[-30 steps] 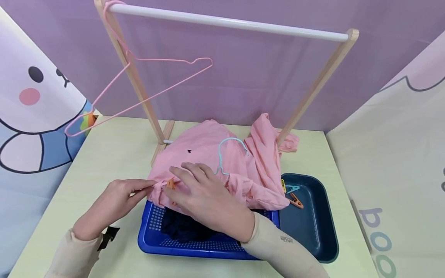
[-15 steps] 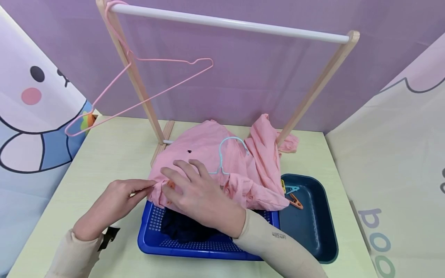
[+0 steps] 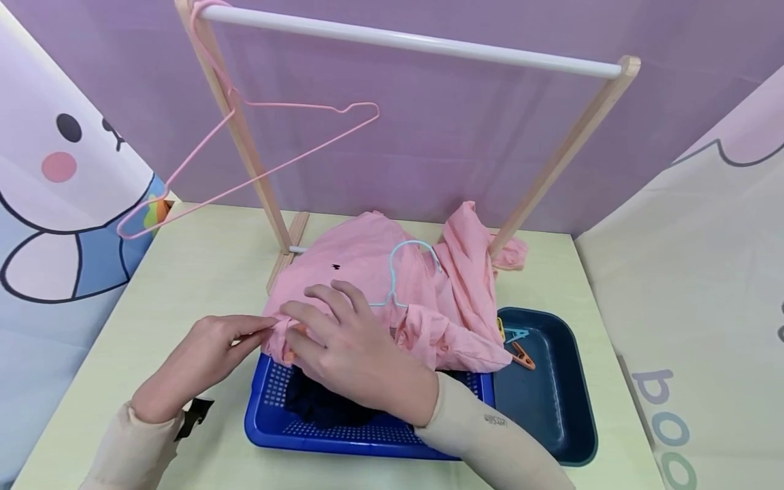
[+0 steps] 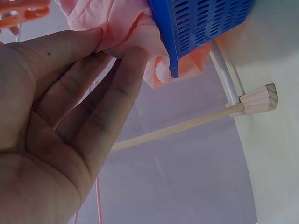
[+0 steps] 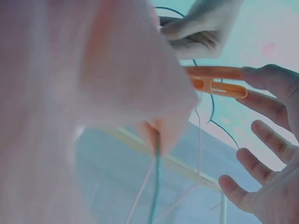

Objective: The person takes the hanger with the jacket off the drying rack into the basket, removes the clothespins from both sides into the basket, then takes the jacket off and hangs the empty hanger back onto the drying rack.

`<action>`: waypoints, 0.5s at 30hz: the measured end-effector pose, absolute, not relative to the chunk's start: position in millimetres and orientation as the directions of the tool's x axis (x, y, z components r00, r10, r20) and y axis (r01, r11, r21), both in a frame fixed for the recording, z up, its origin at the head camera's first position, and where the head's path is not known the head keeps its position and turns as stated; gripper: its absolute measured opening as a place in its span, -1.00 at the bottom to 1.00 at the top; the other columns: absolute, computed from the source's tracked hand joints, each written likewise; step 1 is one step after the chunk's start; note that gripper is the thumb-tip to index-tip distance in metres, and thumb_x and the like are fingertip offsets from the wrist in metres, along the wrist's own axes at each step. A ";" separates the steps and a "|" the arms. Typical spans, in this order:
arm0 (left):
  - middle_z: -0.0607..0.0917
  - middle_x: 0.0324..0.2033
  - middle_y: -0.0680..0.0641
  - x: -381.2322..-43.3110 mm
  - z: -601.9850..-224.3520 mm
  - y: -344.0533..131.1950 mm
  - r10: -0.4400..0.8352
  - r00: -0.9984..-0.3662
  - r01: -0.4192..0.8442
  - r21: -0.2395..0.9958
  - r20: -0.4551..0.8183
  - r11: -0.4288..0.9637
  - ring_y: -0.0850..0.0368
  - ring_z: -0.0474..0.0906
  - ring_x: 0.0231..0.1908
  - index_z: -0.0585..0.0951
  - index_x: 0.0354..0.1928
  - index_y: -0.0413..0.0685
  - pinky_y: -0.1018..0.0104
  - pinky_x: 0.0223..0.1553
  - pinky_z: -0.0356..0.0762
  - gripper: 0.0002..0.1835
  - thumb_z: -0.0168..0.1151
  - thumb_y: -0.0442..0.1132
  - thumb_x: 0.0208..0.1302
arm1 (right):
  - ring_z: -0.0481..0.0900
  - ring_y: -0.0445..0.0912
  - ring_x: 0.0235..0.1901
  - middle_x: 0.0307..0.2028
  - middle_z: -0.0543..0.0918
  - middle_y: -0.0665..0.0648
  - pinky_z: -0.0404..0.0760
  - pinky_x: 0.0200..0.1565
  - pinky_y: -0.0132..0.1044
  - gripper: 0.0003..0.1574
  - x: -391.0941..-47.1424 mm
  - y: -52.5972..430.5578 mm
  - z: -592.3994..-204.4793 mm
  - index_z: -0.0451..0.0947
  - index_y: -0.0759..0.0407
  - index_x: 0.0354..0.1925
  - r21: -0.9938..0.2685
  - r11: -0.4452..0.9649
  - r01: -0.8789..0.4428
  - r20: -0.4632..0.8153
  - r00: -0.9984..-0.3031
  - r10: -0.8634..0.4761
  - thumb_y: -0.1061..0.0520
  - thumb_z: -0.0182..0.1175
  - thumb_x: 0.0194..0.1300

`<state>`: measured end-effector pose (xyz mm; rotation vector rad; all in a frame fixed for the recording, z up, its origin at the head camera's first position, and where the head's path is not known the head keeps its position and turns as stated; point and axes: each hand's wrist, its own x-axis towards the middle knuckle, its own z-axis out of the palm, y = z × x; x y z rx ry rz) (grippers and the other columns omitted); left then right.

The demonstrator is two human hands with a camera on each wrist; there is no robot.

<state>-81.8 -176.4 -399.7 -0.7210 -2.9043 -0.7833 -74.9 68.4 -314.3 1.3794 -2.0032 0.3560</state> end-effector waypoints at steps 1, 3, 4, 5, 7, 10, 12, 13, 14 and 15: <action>0.69 -0.25 0.08 -81.7 -399.6 -176.5 0.424 -0.892 0.447 0.464 0.160 0.765 0.33 0.58 -0.34 0.67 -0.06 0.05 0.35 -0.32 0.60 -0.74 0.28 -0.24 0.17 | 0.47 0.15 -0.05 -0.06 0.53 0.16 0.42 0.02 0.01 -0.79 -73.6 70.7 -312.5 0.67 0.12 -0.33 0.129 0.401 -0.907 0.663 -0.222 -0.715 0.05 0.31 0.05; 0.69 -0.24 0.09 -81.5 -399.4 -176.5 0.422 -0.893 0.442 0.464 0.154 0.767 0.31 0.59 -0.32 0.67 -0.06 0.06 0.33 -0.30 0.60 -0.74 0.27 -0.23 0.18 | 0.46 0.15 -0.04 -0.04 0.53 0.17 0.42 0.03 0.02 -0.72 -70.6 77.2 -309.0 0.65 0.17 -0.31 0.078 0.393 -0.916 0.669 -0.244 -0.702 0.08 0.36 -0.05; 0.69 -0.24 0.09 -81.5 -399.4 -176.5 0.421 -0.894 0.442 0.462 0.155 0.769 0.31 0.59 -0.31 0.67 -0.06 0.07 0.33 -0.30 0.60 -0.74 0.27 -0.23 0.18 | 0.46 0.15 -0.04 -0.04 0.53 0.18 0.42 0.02 0.01 -0.68 -68.9 81.2 -307.0 0.63 0.19 -0.29 0.054 0.391 -0.919 0.671 -0.257 -0.696 0.09 0.37 -0.08; 0.69 -0.23 0.08 -81.4 -399.6 -176.7 0.421 -0.893 0.444 0.461 0.159 0.768 0.30 0.59 -0.30 0.67 -0.07 0.07 0.31 -0.29 0.60 -0.75 0.27 -0.23 0.18 | 0.45 0.15 -0.04 -0.04 0.53 0.19 0.43 0.02 0.01 -0.66 -67.4 85.6 -305.2 0.62 0.21 -0.27 0.033 0.392 -0.919 0.678 -0.267 -0.685 0.10 0.36 -0.09; 0.69 -0.23 0.08 -81.3 -399.9 -177.3 0.421 -0.891 0.450 0.458 0.171 0.767 0.29 0.60 -0.29 0.68 -0.07 0.08 0.30 -0.29 0.60 -0.75 0.28 -0.24 0.18 | 0.45 0.14 -0.05 -0.05 0.54 0.21 0.44 0.01 0.00 -0.63 -64.6 96.3 -301.6 0.59 0.24 -0.22 -0.014 0.385 -0.923 0.699 -0.284 -0.656 0.11 0.33 -0.03; 0.69 -0.24 0.09 -81.0 -400.4 -178.2 0.425 -0.887 0.459 0.457 0.183 0.762 0.30 0.59 -0.29 0.68 -0.08 0.08 0.31 -0.30 0.60 -0.74 0.28 -0.26 0.17 | 0.46 0.17 -0.07 -0.09 0.54 0.27 0.45 -0.04 0.01 -0.66 -62.0 116.7 -297.6 0.57 0.30 -0.17 -0.056 0.373 -0.926 0.745 -0.288 -0.601 0.12 0.19 0.11; 0.69 -0.24 0.09 -81.0 -400.7 -178.6 0.426 -0.886 0.459 0.462 0.183 0.759 0.32 0.58 -0.31 0.68 -0.08 0.09 0.33 -0.32 0.60 -0.74 0.28 -0.27 0.17 | 0.46 0.20 -0.10 -0.12 0.54 0.32 0.42 -0.05 0.01 -0.67 -60.8 133.2 -296.9 0.57 0.33 -0.18 -0.078 0.383 -0.921 0.779 -0.296 -0.553 0.10 0.12 0.19; 0.69 -0.25 0.09 -80.8 -400.9 -178.8 0.426 -0.887 0.458 0.464 0.179 0.758 0.33 0.58 -0.32 0.68 -0.08 0.09 0.34 -0.32 0.60 -0.74 0.28 -0.27 0.17 | 0.46 0.22 -0.12 -0.14 0.54 0.34 0.41 -0.05 -0.01 -0.66 -60.3 141.9 -297.2 0.57 0.35 -0.20 -0.088 0.393 -0.915 0.795 -0.302 -0.526 0.09 0.10 0.21; 0.69 -0.25 0.09 -80.5 -401.1 -179.2 0.426 -0.887 0.456 0.465 0.176 0.759 0.34 0.58 -0.33 0.68 -0.08 0.09 0.34 -0.33 0.59 -0.74 0.28 -0.27 0.17 | 0.45 0.23 -0.14 -0.15 0.54 0.36 0.40 -0.04 -0.05 -0.64 -59.5 151.1 -297.7 0.58 0.37 -0.22 -0.103 0.407 -0.907 0.808 -0.315 -0.497 0.07 0.10 0.22; 0.69 -0.25 0.09 -80.3 -401.2 -179.3 0.427 -0.888 0.456 0.464 0.174 0.759 0.35 0.57 -0.33 0.68 -0.08 0.09 0.35 -0.33 0.59 -0.75 0.28 -0.27 0.17 | 0.44 0.23 -0.14 -0.17 0.54 0.37 0.38 -0.02 -0.10 -0.62 -58.1 160.6 -298.4 0.58 0.39 -0.24 -0.130 0.427 -0.895 0.817 -0.341 -0.466 0.05 0.11 0.22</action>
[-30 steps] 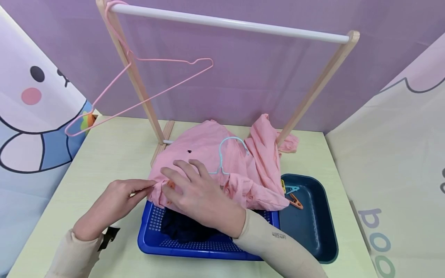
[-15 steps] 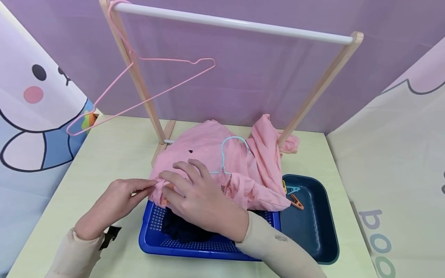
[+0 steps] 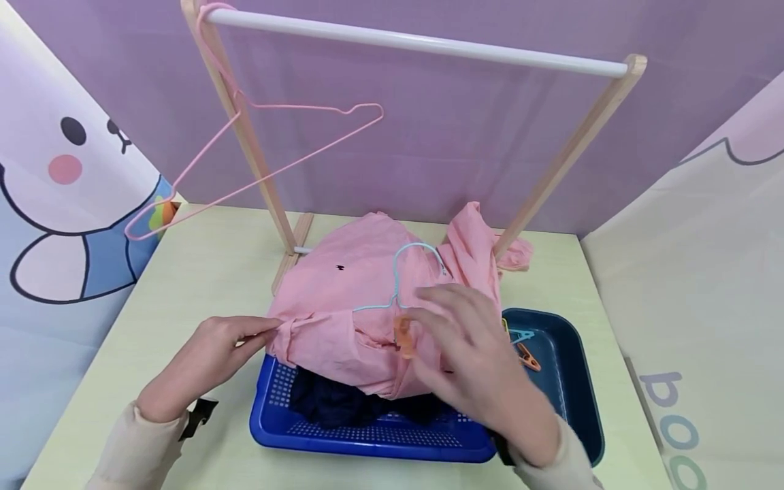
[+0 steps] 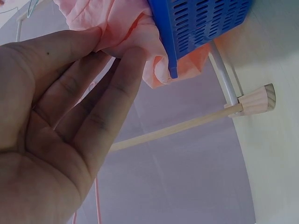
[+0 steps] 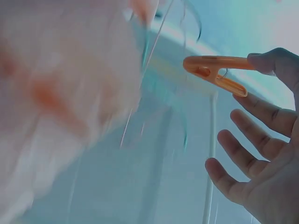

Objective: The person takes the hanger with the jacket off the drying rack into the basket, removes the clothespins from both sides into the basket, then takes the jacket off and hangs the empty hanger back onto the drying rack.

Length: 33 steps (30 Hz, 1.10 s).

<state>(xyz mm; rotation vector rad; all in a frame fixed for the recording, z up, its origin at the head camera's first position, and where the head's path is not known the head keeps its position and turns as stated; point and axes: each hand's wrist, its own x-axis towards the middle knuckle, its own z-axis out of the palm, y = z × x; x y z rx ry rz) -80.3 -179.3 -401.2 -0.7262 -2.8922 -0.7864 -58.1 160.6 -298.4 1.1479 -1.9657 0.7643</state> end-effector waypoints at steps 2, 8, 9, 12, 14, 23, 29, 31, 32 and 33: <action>0.69 -0.24 0.10 -80.3 -400.9 -179.3 0.427 -0.888 0.456 0.463 0.172 0.760 0.37 0.56 -0.35 0.68 -0.08 0.10 0.36 -0.34 0.59 -0.75 0.27 -0.27 0.18 | 0.42 0.23 -0.15 -0.18 0.54 0.39 0.35 0.02 -0.20 -0.57 -56.0 180.9 -301.6 0.59 0.41 -0.29 -0.174 0.477 -0.862 0.832 -0.388 -0.397 0.00 0.13 0.22; 0.69 -0.24 0.10 -80.2 -400.4 -178.8 0.423 -0.889 0.453 0.463 0.174 0.762 0.38 0.55 -0.36 0.68 -0.07 0.11 0.38 -0.35 0.58 -0.74 0.27 -0.26 0.18 | 0.37 0.24 -0.09 -0.09 0.52 0.37 0.23 0.10 -0.38 -0.32 -52.1 257.8 -331.8 0.59 0.38 -0.23 -0.271 0.735 -0.622 0.732 -0.629 -0.262 -0.26 0.12 0.20; 0.69 -0.24 0.10 -80.1 -400.5 -178.9 0.421 -0.891 0.450 0.465 0.171 0.763 0.37 0.56 -0.36 0.68 -0.07 0.11 0.37 -0.35 0.58 -0.74 0.27 -0.26 0.18 | 0.36 0.25 -0.07 -0.06 0.51 0.37 0.21 0.10 -0.36 -0.28 -52.0 271.1 -339.6 0.58 0.37 -0.20 -0.276 0.774 -0.569 0.689 -0.679 -0.254 -0.30 0.10 0.19; 0.69 -0.24 0.10 -80.1 -400.7 -179.1 0.414 -0.896 0.439 0.469 0.161 0.767 0.35 0.57 -0.34 0.67 -0.07 0.11 0.37 -0.34 0.59 -0.74 0.27 -0.25 0.18 | 0.35 0.26 -0.04 -0.02 0.48 0.35 0.28 0.07 -0.14 -0.36 -55.6 303.4 -366.3 0.57 0.35 -0.15 -0.297 0.836 -0.461 0.576 -0.785 -0.228 -0.20 0.26 0.09; 0.69 -0.24 0.10 -80.1 -400.7 -179.2 0.409 -0.898 0.433 0.470 0.159 0.769 0.35 0.57 -0.35 0.68 -0.07 0.11 0.37 -0.35 0.59 -0.74 0.27 -0.26 0.18 | 0.35 0.26 -0.05 -0.03 0.47 0.36 0.34 0.01 0.04 -0.44 -58.0 318.6 -383.8 0.56 0.35 -0.14 -0.306 0.864 -0.399 0.499 -0.840 -0.211 -0.03 0.38 -0.01; 0.69 -0.23 0.09 -79.4 -399.6 -178.7 0.416 -0.895 0.439 0.474 0.160 0.763 0.31 0.59 -0.31 0.67 -0.06 0.09 0.35 -0.32 0.60 -0.73 0.28 -0.26 0.17 | 0.36 0.32 -0.19 -0.14 0.43 0.42 0.40 -0.27 0.26 -0.50 -65.3 349.3 -438.1 0.52 0.38 -0.20 -0.275 0.943 -0.187 0.242 -0.963 -0.120 0.19 0.44 -0.13; 0.69 -0.23 0.10 -79.1 -400.1 -179.0 0.414 -0.896 0.438 0.474 0.161 0.764 0.32 0.59 -0.31 0.67 -0.06 0.10 0.34 -0.32 0.60 -0.73 0.28 -0.25 0.17 | 0.38 0.34 -0.22 -0.15 0.45 0.43 0.42 -0.38 0.27 -0.53 -66.8 354.3 -448.3 0.54 0.33 -0.21 -0.219 0.968 -0.122 0.132 -0.987 -0.094 0.13 0.43 -0.09; 0.69 -0.23 0.10 -79.1 -400.0 -179.1 0.413 -0.897 0.436 0.474 0.159 0.765 0.32 0.59 -0.30 0.67 -0.06 0.10 0.33 -0.31 0.60 -0.73 0.28 -0.25 0.18 | 0.38 0.36 -0.20 -0.13 0.44 0.44 0.42 -0.36 0.29 -0.50 -66.7 354.7 -449.4 0.52 0.36 -0.17 -0.212 0.971 -0.111 0.109 -0.990 -0.090 0.13 0.42 -0.07; 0.69 -0.23 0.10 -79.1 -399.8 -179.0 0.413 -0.897 0.435 0.474 0.157 0.765 0.32 0.59 -0.30 0.67 -0.06 0.10 0.33 -0.31 0.60 -0.73 0.28 -0.25 0.18 | 0.38 0.36 -0.19 -0.12 0.44 0.45 0.41 -0.35 0.30 -0.48 -66.5 354.7 -449.3 0.52 0.37 -0.15 -0.212 0.971 -0.113 0.109 -0.990 -0.092 0.13 0.41 -0.07; 0.69 -0.22 0.10 -79.0 -399.6 -179.0 0.413 -0.897 0.435 0.474 0.156 0.766 0.31 0.59 -0.30 0.67 -0.06 0.10 0.33 -0.31 0.60 -0.73 0.28 -0.25 0.18 | 0.38 0.36 -0.18 -0.11 0.43 0.45 0.41 -0.33 0.31 -0.47 -66.4 354.5 -449.0 0.51 0.37 -0.13 -0.215 0.970 -0.118 0.115 -0.989 -0.095 0.13 0.40 -0.06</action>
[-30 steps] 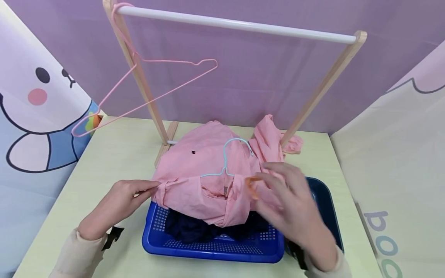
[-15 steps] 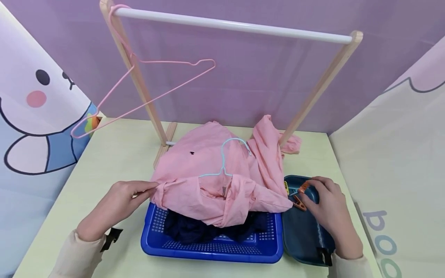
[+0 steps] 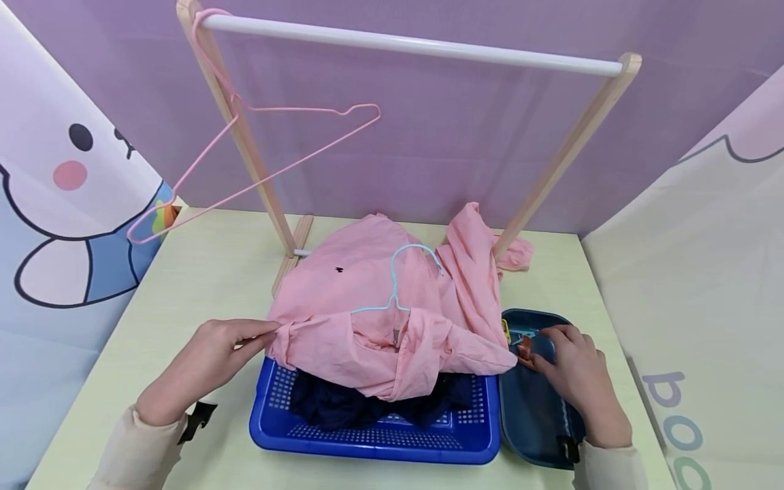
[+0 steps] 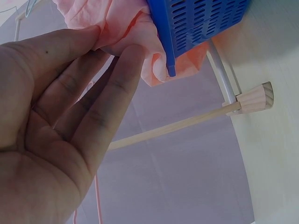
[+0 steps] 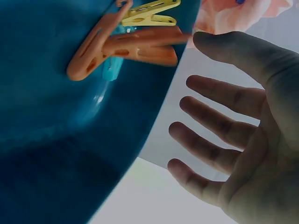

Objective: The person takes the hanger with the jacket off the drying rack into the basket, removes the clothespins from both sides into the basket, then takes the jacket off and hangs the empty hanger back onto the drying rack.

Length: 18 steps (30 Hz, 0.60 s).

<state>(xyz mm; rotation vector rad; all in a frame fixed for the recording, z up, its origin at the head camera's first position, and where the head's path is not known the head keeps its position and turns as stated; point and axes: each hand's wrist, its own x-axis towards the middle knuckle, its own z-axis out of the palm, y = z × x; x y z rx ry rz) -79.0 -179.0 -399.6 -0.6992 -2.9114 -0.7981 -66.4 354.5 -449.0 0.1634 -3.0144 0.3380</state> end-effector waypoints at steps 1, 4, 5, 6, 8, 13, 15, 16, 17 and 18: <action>0.69 -0.22 0.10 -79.0 -399.4 -178.9 0.413 -0.898 0.434 0.474 0.155 0.766 0.31 0.59 -0.29 0.67 -0.06 0.10 0.33 -0.31 0.60 -0.73 0.28 -0.25 0.18 | 0.37 0.36 -0.17 -0.10 0.43 0.45 0.41 -0.31 0.31 -0.46 -66.1 353.9 -448.3 0.50 0.38 -0.11 -0.218 0.968 -0.123 0.123 -0.988 -0.098 0.13 0.39 -0.05; 0.69 -0.22 0.09 -78.7 -398.9 -178.9 0.412 -0.898 0.433 0.473 0.154 0.767 0.30 0.60 -0.29 0.67 -0.06 0.10 0.32 -0.31 0.60 -0.73 0.28 -0.25 0.18 | 0.37 0.35 -0.15 -0.09 0.43 0.44 0.40 -0.27 0.31 -0.46 -65.9 349.9 -443.9 0.50 0.37 -0.10 -0.225 0.963 -0.147 0.147 -0.982 -0.116 0.14 0.38 -0.03; 0.69 -0.23 0.10 -78.6 -398.9 -178.9 0.411 -0.899 0.432 0.473 0.155 0.767 0.30 0.60 -0.29 0.67 -0.06 0.10 0.32 -0.31 0.60 -0.73 0.28 -0.25 0.18 | 0.37 0.34 -0.15 -0.09 0.43 0.43 0.40 -0.27 0.31 -0.47 -65.9 348.0 -441.9 0.50 0.36 -0.10 -0.225 0.961 -0.159 0.157 -0.980 -0.125 0.13 0.38 -0.03; 0.69 -0.23 0.10 -78.5 -398.9 -178.9 0.411 -0.898 0.433 0.474 0.156 0.767 0.30 0.60 -0.29 0.67 -0.06 0.10 0.32 -0.31 0.60 -0.73 0.28 -0.25 0.18 | 0.37 0.34 -0.14 -0.09 0.44 0.42 0.40 -0.27 0.31 -0.47 -66.0 345.7 -439.8 0.50 0.36 -0.09 -0.225 0.960 -0.167 0.166 -0.977 -0.131 0.13 0.38 -0.03; 0.69 -0.23 0.10 -78.4 -398.9 -178.8 0.412 -0.898 0.434 0.474 0.157 0.766 0.30 0.60 -0.29 0.67 -0.06 0.11 0.31 -0.30 0.60 -0.73 0.28 -0.25 0.18 | 0.37 0.33 -0.14 -0.09 0.45 0.40 0.40 -0.26 0.30 -0.48 -65.8 340.6 -435.5 0.51 0.34 -0.10 -0.231 0.954 -0.192 0.199 -0.969 -0.147 0.15 0.39 -0.04; 0.69 -0.23 0.10 -78.2 -398.9 -178.6 0.415 -0.896 0.439 0.475 0.160 0.763 0.32 0.59 -0.30 0.67 -0.06 0.11 0.33 -0.31 0.60 -0.73 0.28 -0.25 0.18 | 0.44 0.18 -0.10 -0.12 0.53 0.26 0.47 -0.06 0.00 -0.61 -65.0 322.7 -423.4 0.58 0.28 -0.14 -0.340 0.881 -0.329 0.355 -0.912 -0.204 0.24 0.36 0.00; 0.69 -0.23 0.10 -78.3 -399.0 -178.7 0.415 -0.895 0.439 0.473 0.162 0.764 0.32 0.59 -0.31 0.68 -0.06 0.11 0.34 -0.32 0.60 -0.74 0.28 -0.25 0.18 | 0.45 0.08 -0.07 -0.12 0.56 0.17 0.42 0.04 -0.27 -0.65 -63.9 313.5 -417.2 0.60 0.22 -0.13 -0.402 0.822 -0.404 0.394 -0.887 -0.243 0.29 0.35 0.02; 0.69 -0.24 0.10 -78.4 -399.1 -178.8 0.414 -0.896 0.439 0.472 0.162 0.764 0.33 0.59 -0.32 0.68 -0.07 0.11 0.34 -0.33 0.59 -0.74 0.28 -0.25 0.18 | 0.45 0.03 -0.06 -0.13 0.57 0.12 0.37 0.06 -0.39 -0.64 -63.0 308.7 -414.4 0.62 0.18 -0.14 -0.424 0.793 -0.438 0.407 -0.874 -0.265 0.30 0.35 0.02; 0.69 -0.24 0.10 -78.6 -399.2 -178.8 0.413 -0.896 0.439 0.471 0.163 0.765 0.33 0.59 -0.33 0.68 -0.07 0.11 0.35 -0.33 0.59 -0.74 0.28 -0.25 0.18 | 0.45 -0.01 -0.06 -0.13 0.58 0.07 0.32 0.04 -0.51 -0.63 -62.1 304.2 -411.5 0.63 0.14 -0.14 -0.436 0.769 -0.467 0.414 -0.863 -0.290 0.30 0.36 0.01; 0.69 -0.24 0.10 -78.7 -399.2 -178.8 0.412 -0.897 0.437 0.471 0.161 0.766 0.33 0.59 -0.33 0.68 -0.07 0.11 0.35 -0.33 0.59 -0.74 0.28 -0.25 0.17 | 0.45 -0.05 -0.06 -0.14 0.59 0.04 0.27 0.02 -0.60 -0.61 -61.8 300.1 -409.1 0.64 0.11 -0.14 -0.444 0.747 -0.495 0.419 -0.852 -0.315 0.30 0.37 -0.01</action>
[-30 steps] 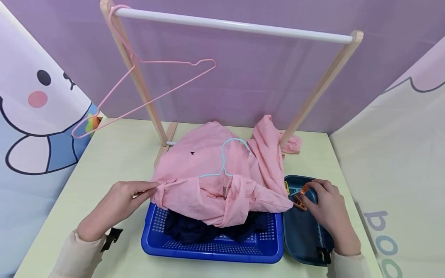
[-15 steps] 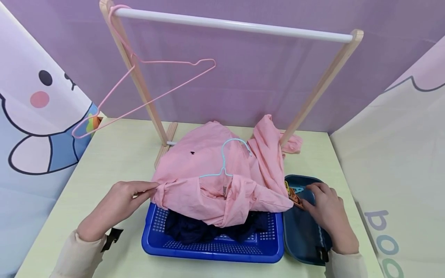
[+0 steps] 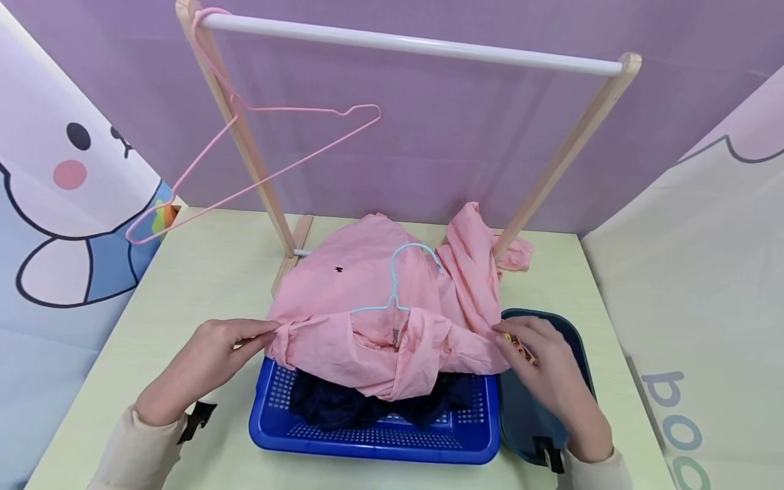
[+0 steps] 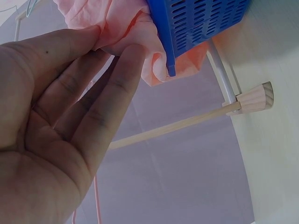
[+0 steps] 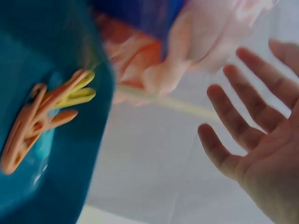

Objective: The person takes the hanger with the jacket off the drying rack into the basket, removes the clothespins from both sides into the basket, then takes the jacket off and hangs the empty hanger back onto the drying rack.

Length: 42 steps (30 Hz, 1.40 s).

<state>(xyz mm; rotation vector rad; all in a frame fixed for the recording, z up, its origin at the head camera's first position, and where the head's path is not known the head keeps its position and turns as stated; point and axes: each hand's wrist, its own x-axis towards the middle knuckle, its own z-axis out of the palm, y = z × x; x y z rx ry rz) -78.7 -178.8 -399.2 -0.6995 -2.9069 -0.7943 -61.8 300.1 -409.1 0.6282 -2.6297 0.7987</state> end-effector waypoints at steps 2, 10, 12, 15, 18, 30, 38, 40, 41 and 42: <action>0.69 -0.24 0.10 -79.2 -399.0 -178.3 0.409 -0.899 0.431 0.474 0.154 0.768 0.33 0.58 -0.33 0.67 -0.06 0.10 0.35 -0.33 0.60 -0.73 0.28 -0.26 0.18 | 0.45 -0.10 -0.09 -0.17 0.61 -0.02 0.32 -0.03 -0.56 -0.58 -62.0 292.1 -405.3 0.65 0.07 -0.15 -0.440 0.715 -0.544 0.430 -0.826 -0.364 0.29 0.40 -0.07; 0.69 -0.21 0.08 -80.9 -398.6 -176.3 0.421 -0.896 0.435 0.473 0.143 0.766 0.25 0.61 -0.25 0.67 -0.05 0.09 0.28 -0.26 0.60 -0.73 0.27 -0.26 0.18 | 0.50 -0.12 -0.28 -0.35 0.68 -0.05 0.38 -0.18 -0.36 -0.67 -70.1 278.1 -405.3 0.70 0.11 -0.27 -0.384 0.680 -0.625 0.456 -0.768 -0.449 0.30 0.41 -0.12; 0.68 -0.21 0.09 -81.0 -398.6 -176.0 0.432 -0.887 0.454 0.467 0.161 0.759 0.25 0.61 -0.23 0.67 -0.06 0.11 0.26 -0.23 0.60 -0.73 0.28 -0.26 0.17 | 0.51 -0.11 -0.30 -0.37 0.68 -0.04 0.37 -0.18 -0.31 -0.69 -71.2 277.5 -405.6 0.71 0.12 -0.29 -0.363 0.672 -0.645 0.486 -0.747 -0.454 0.30 0.40 -0.13; 0.67 -0.20 0.15 -82.1 -398.2 -174.0 0.451 -0.871 0.486 0.464 0.192 0.741 0.30 0.58 -0.21 0.68 -0.08 0.17 0.29 -0.22 0.59 -0.73 0.29 -0.26 0.16 | 0.51 -0.10 -0.32 -0.39 0.67 -0.04 0.35 -0.17 -0.28 -0.68 -71.9 276.6 -404.9 0.71 0.12 -0.30 -0.344 0.661 -0.666 0.527 -0.720 -0.451 0.32 0.39 -0.15; 0.66 -0.20 0.19 -84.6 -396.2 -168.9 0.478 -0.849 0.525 0.466 0.226 0.712 0.35 0.56 -0.21 0.67 -0.08 0.20 0.32 -0.21 0.58 -0.73 0.28 -0.25 0.17 | 0.50 -0.10 -0.31 -0.39 0.67 -0.04 0.35 -0.15 -0.27 -0.68 -72.4 275.3 -403.7 0.71 0.12 -0.30 -0.346 0.656 -0.671 0.536 -0.715 -0.449 0.33 0.38 -0.15; 0.67 -0.22 0.20 -92.4 -386.4 -137.5 0.556 -0.737 0.675 0.446 0.384 0.587 0.36 0.57 -0.25 0.68 -0.09 0.13 0.35 -0.21 0.57 -0.73 0.29 -0.30 0.15 | 0.51 -0.10 -0.33 -0.38 0.65 -0.04 0.36 -0.16 -0.25 -0.80 -75.1 268.9 -405.6 0.70 0.14 -0.29 -0.346 0.601 -0.721 0.588 -0.666 -0.460 0.24 0.34 0.00; 0.67 -0.23 0.20 -90.2 -386.8 -134.5 0.552 -0.739 0.673 0.453 0.385 0.585 0.40 0.55 -0.28 0.68 -0.10 0.10 0.40 -0.24 0.57 -0.74 0.28 -0.30 0.16 | 0.48 -0.17 -0.24 -0.31 0.65 -0.09 0.39 -0.20 -0.37 -0.61 -69.1 280.9 -401.9 0.67 0.09 -0.20 -0.370 0.678 -0.636 0.436 -0.763 -0.478 0.26 0.42 -0.11; 0.66 -0.21 0.19 -89.0 -386.3 -135.6 0.549 -0.747 0.664 0.459 0.374 0.591 0.40 0.55 -0.26 0.67 -0.08 0.10 0.40 -0.24 0.57 -0.74 0.27 -0.29 0.17 | 0.49 -0.16 -0.25 -0.33 0.64 -0.08 0.41 -0.21 -0.41 -0.59 -67.6 287.7 -401.8 0.68 0.09 -0.22 -0.365 0.686 -0.630 0.430 -0.767 -0.476 0.28 0.45 -0.16; 0.66 -0.21 0.20 -88.6 -386.1 -135.9 0.547 -0.751 0.660 0.459 0.370 0.595 0.40 0.55 -0.26 0.67 -0.08 0.11 0.41 -0.23 0.56 -0.74 0.27 -0.28 0.17 | 0.49 -0.16 -0.25 -0.34 0.64 -0.08 0.40 -0.21 -0.42 -0.60 -66.7 290.9 -402.3 0.68 0.08 -0.25 -0.370 0.687 -0.626 0.426 -0.771 -0.474 0.29 0.45 -0.18; 0.66 -0.20 0.19 -88.0 -385.9 -136.4 0.546 -0.752 0.658 0.458 0.369 0.597 0.39 0.55 -0.25 0.67 -0.07 0.10 0.39 -0.23 0.57 -0.74 0.27 -0.28 0.17 | 0.49 -0.15 -0.25 -0.35 0.65 -0.08 0.40 -0.20 -0.42 -0.62 -66.1 293.6 -403.2 0.69 0.08 -0.28 -0.368 0.685 -0.628 0.431 -0.768 -0.473 0.30 0.45 -0.20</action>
